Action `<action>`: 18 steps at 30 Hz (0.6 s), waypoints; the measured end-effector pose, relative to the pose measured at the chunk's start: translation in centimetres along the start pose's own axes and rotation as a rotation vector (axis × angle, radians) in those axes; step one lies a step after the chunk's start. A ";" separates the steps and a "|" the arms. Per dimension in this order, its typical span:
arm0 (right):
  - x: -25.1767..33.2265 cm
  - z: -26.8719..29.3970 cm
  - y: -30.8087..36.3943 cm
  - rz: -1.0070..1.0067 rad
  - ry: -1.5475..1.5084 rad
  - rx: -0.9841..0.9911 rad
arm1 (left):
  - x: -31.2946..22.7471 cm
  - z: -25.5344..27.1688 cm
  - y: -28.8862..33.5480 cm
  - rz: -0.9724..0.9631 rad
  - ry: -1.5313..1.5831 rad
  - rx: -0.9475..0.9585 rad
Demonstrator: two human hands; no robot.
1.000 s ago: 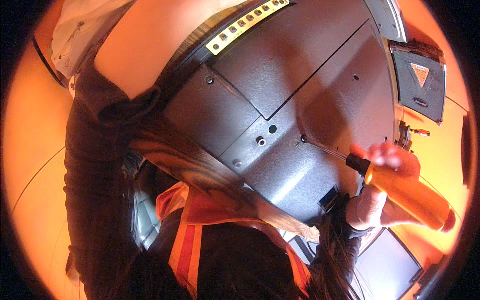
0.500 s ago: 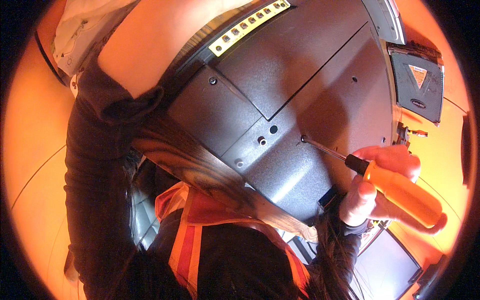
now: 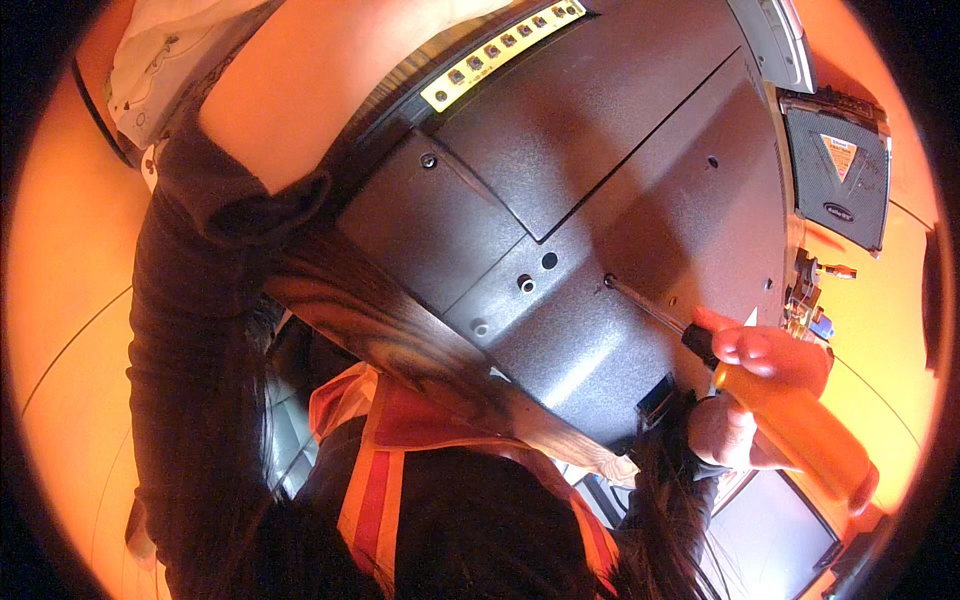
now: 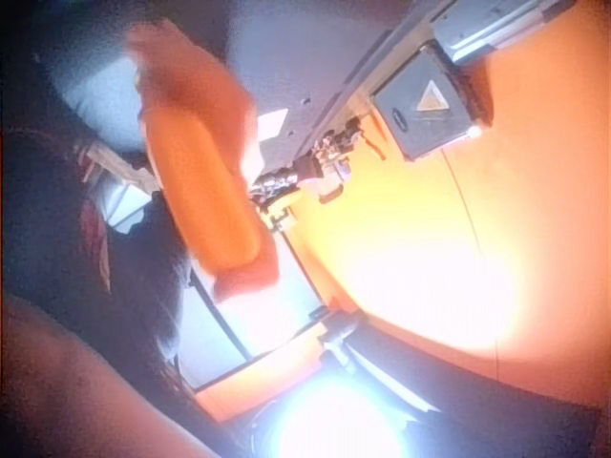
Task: The person uses a yellow-handled screwdriver to remove screws from the back panel of a black electronic device. They collect the screws in their left hand and continue unscrewing multiple locations on the device's rear casing.
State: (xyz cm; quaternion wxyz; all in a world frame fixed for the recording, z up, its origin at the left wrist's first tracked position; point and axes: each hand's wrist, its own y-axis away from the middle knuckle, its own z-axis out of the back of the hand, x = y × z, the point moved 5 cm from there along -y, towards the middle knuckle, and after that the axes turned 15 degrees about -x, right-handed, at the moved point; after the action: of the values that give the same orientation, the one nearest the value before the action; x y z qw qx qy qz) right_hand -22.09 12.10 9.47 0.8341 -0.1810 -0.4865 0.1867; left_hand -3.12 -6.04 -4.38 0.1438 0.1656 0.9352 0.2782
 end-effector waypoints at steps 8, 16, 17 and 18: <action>-0.2 -0.1 0.3 -0.024 0.016 -0.014 | 0.0 0.1 0.2 0.010 0.000 0.001; 0.6 -0.2 0.8 0.041 -0.074 0.069 | 0.0 0.0 0.3 0.002 0.006 -0.001; 0.6 -0.2 0.8 0.045 -0.071 0.066 | 0.0 0.0 0.3 0.007 0.003 0.006; 0.3 0.0 0.7 0.011 -0.007 0.012 | 0.0 -0.1 0.3 0.011 0.001 0.011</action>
State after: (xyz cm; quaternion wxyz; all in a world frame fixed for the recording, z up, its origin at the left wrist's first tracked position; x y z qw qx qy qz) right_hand -22.10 12.84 9.36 0.8324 -0.1778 -0.4873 0.1950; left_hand -3.08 -5.82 -4.14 0.1408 0.1716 0.9358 0.2737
